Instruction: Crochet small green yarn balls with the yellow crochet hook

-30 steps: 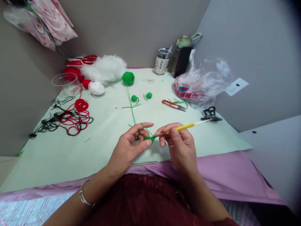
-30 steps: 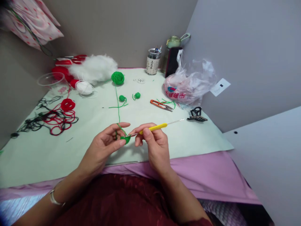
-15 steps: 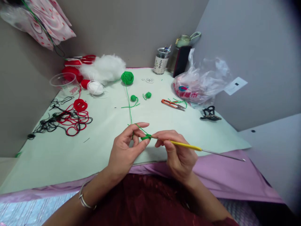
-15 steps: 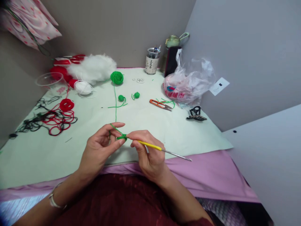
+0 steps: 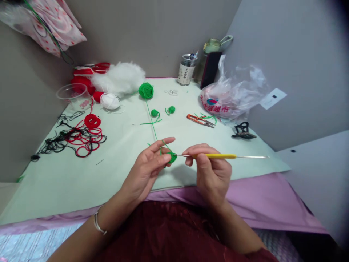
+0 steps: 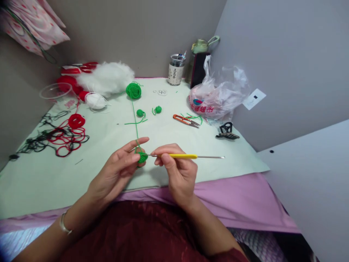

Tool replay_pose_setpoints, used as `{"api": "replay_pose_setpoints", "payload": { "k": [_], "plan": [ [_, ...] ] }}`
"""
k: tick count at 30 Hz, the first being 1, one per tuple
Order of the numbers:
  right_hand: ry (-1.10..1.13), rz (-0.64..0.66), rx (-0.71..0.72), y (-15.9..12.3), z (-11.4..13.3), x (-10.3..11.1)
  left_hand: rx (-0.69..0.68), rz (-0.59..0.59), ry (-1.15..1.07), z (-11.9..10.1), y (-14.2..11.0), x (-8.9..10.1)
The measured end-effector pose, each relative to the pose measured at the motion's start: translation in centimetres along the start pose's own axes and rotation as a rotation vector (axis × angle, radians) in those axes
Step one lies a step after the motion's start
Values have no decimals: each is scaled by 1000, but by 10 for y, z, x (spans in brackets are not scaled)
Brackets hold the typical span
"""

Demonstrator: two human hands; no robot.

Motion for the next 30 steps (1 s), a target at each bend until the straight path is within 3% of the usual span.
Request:
{"api": "replay_pose_setpoints", "payload": {
  "k": [4, 7, 11, 14, 17, 20, 23, 27, 30],
  "plan": [
    [-4, 64, 29, 2, -1, -5, -99, 40, 112, 7, 0, -3],
    [-192, 47, 195, -4, -3, -6, -159, 8, 113, 12, 1, -2],
    [-424, 13, 405, -9, -3, -4, 45, -5, -35, 10, 3, -1],
    [-256, -32, 210, -4, -1, -1, 112, -12, -107, 4, 4, -2],
    [-33, -17, 8, 2, 1, -1, -27, -26, -13, 3, 4, -3],
    [23, 58, 0, 3, 0, -4, -132, 25, 185, 6, 2, -3],
    [28, 49, -70, 3, -5, -3, -166, 59, 343, 7, 0, 1],
    [173, 87, -184, 3, -11, -1, -206, 47, 400, 4, -2, 7],
    [203, 98, -175, 4, -8, 0, -237, 47, 421, 2, -2, 8]
  ]
}}
Point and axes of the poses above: each hand's wrist, its own y-axis towards the middle knuckle, its own x-axis out of the back of the hand, z = x × y, the point moved 1 cm from there along y, towards the middle knuckle, and after that the axes turned 15 degrees about -y, right-handed, at the moved point
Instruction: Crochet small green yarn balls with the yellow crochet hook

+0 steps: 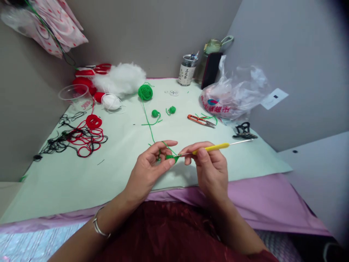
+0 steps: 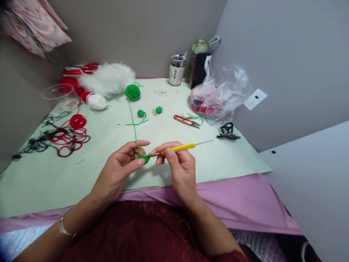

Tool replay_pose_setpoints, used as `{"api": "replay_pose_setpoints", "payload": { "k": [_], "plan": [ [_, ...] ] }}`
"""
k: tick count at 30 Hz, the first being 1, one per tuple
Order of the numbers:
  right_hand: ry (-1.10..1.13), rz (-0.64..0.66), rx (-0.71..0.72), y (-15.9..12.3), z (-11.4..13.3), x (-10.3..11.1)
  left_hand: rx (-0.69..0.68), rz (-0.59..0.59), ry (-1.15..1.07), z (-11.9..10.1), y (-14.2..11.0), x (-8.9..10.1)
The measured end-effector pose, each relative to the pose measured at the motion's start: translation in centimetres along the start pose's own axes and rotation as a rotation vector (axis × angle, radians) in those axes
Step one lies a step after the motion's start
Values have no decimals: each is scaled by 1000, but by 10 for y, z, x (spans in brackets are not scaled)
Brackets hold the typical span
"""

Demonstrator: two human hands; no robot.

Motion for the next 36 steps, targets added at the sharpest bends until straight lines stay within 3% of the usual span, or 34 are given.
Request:
{"api": "replay_pose_setpoints", "payload": {
  "k": [4, 8, 11, 13, 15, 17, 20, 23, 26, 30, 32, 36],
  "plan": [
    [-213, -5, 122, -4, 8, 1, -35, -18, 73, -1, -1, -3],
    [-551, 13, 463, -12, 7, 0, -72, -95, 88, 1, -3, -7],
    [-764, -10, 654, -17, 1, -1, 82, -65, -154, 3, -2, -8],
    [-729, -45, 616, -18, -1, -1, 254, -20, -333, 4, -1, -7],
    [-550, -86, 468, -15, 0, 0, 334, -31, -419, 3, 0, -5],
    [-336, -113, 306, -11, 3, -1, 279, -71, -429, 0, 1, -3],
    [-178, -44, 215, -4, 7, -4, 171, -63, -363, -2, 0, -7],
    [-223, -3, 229, -4, 6, -7, 116, -50, -277, 0, -1, -12],
    [-426, -40, 364, -10, 3, -6, 90, -83, -295, 4, -1, -14],
    [-670, -51, 551, -15, 1, -3, 302, -41, -458, 6, 2, -11],
    [-556, -94, 451, -13, 2, 0, 365, -38, -509, 4, 4, -8],
    [-146, -108, 157, -5, 3, 0, 229, -58, -433, 1, 5, -7]
  ]
}}
Point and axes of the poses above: each hand's wrist, its own y-axis towards the middle knuckle, its own x-axis out of the back of the hand, z = x × y, the point moved 1 cm from there along y, towards the middle knuckle, and after that the axes turned 15 degrees about -y, right-handed, at the moved point
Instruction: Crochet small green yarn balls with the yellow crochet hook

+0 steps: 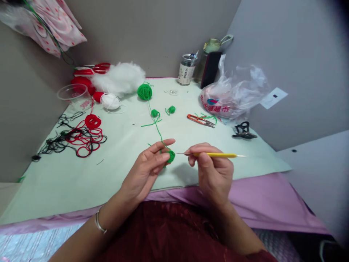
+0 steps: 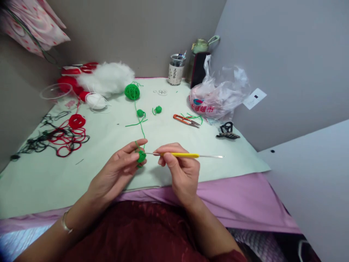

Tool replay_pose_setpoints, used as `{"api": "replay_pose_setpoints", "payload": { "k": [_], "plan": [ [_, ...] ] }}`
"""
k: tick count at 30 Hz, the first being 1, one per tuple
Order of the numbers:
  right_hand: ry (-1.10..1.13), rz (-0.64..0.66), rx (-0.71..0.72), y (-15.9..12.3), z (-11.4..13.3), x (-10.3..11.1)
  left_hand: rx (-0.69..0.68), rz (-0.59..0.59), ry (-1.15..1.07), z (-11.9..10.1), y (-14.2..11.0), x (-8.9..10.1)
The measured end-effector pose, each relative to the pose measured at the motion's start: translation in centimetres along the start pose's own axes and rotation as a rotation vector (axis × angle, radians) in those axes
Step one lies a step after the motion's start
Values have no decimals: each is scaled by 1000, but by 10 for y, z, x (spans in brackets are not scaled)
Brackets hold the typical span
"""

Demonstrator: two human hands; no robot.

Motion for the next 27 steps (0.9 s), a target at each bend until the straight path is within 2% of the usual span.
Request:
{"api": "replay_pose_setpoints", "payload": {
  "k": [3, 5, 9, 12, 14, 16, 19, 21, 23, 25, 27],
  "plan": [
    [41, 97, -48, 2, 0, -3, -97, 55, 183, 2, -3, 1],
    [20, 104, -70, 1, -2, -4, -126, 83, 295, 3, -5, 4],
    [146, 102, -183, 1, -8, -2, -160, 64, 397, 1, -5, 10],
    [160, 126, -187, 2, -6, 0, -199, 45, 435, -1, -5, 10],
    [59, 123, -136, 2, -2, 2, -226, 31, 474, -1, -6, 8],
    [-95, 130, -21, 0, 2, 3, -260, -3, 521, 0, -7, 4],
    [-376, 136, 302, -5, 4, 1, -322, -65, 484, 4, -9, -1],
    [-558, 113, 506, -10, 4, -1, -277, -56, 349, 7, -9, -3],
    [-634, 75, 580, -13, 2, -2, -117, -25, 178, 7, -6, -2],
    [-526, 32, 478, -13, 1, -2, 40, -27, 47, 5, -3, 0],
    [-281, -15, 259, -10, 0, 0, 81, -61, -17, 0, -1, 2]
  ]
}}
Point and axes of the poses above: each hand's wrist, its own y-axis towards the middle knuckle, its own x-axis out of the back of the hand, z = x × y, the point moved 1 cm from there along y, towards the middle knuckle, and after that the axes turned 15 degrees about -y, right-handed, at the moved point
